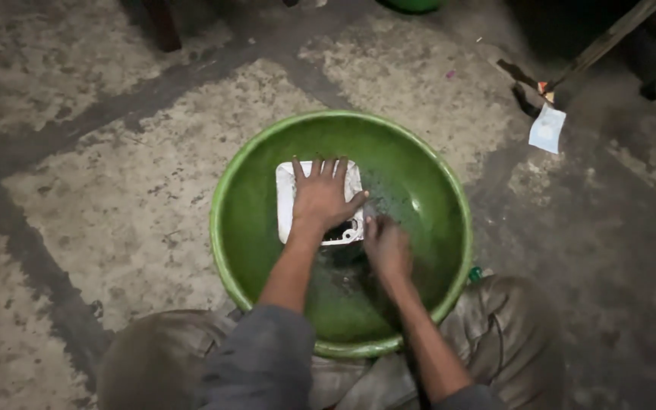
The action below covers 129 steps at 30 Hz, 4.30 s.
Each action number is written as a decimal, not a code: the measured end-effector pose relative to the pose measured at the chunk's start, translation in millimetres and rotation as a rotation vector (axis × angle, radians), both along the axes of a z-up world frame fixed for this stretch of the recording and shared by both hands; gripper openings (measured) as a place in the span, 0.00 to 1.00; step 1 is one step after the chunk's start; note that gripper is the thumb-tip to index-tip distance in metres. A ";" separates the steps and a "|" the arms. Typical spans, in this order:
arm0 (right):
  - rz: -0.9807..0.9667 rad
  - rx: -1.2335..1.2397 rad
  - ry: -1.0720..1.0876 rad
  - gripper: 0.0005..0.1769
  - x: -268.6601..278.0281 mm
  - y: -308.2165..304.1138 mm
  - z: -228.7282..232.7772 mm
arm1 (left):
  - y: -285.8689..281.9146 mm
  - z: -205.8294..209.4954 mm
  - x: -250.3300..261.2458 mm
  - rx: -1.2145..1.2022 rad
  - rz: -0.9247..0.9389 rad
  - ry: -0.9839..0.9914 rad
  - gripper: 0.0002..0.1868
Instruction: The recorder is cleaning an engine cylinder block inside a green plastic bowl using a scraping tool.
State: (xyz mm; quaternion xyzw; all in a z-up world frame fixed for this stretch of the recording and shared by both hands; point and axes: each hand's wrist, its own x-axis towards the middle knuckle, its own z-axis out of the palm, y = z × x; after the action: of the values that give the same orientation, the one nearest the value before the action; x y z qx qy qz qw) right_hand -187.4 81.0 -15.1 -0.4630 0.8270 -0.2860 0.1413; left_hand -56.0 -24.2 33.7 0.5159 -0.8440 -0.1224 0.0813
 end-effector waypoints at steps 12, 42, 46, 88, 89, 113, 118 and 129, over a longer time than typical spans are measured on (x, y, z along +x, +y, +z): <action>0.044 0.081 0.057 0.21 -21.2 -12.2 -39.7 | 11.6 -13.5 -20.6 -0.151 0.106 -0.039 0.44; 0.064 -0.140 -0.028 0.23 -2.7 15.3 -48.7 | -5.5 -6.3 -14.6 -0.025 0.208 -0.038 0.55; -0.093 -0.155 -0.005 0.23 8.1 -4.7 -45.8 | -6.3 -7.4 -11.4 -0.064 0.200 -0.012 0.52; 0.063 0.067 0.157 0.21 5.8 -3.0 12.5 | -11.3 -23.3 -13.1 -0.094 0.214 0.073 0.24; 0.051 0.173 0.029 0.21 12.8 6.6 25.9 | -19.4 -32.5 -14.8 -0.154 0.175 0.094 0.25; 0.013 0.207 0.107 0.21 0.9 7.4 20.3 | 2.2 -23.3 -27.2 -0.212 0.070 0.112 0.22; -0.023 0.106 0.042 0.21 -14.4 -36.3 -0.5 | 4.5 -13.6 -24.8 -0.169 0.053 0.058 0.22; -0.061 0.161 0.033 0.23 -2.9 -19.1 13.6 | 2.2 -19.2 -25.5 -0.190 0.051 0.065 0.22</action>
State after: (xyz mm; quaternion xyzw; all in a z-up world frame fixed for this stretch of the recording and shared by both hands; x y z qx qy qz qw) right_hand -190.3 61.9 -1.5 -0.4294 0.8632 -0.2153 0.1556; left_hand -81.5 -21.9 14.6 0.5227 -0.8354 -0.0562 0.1604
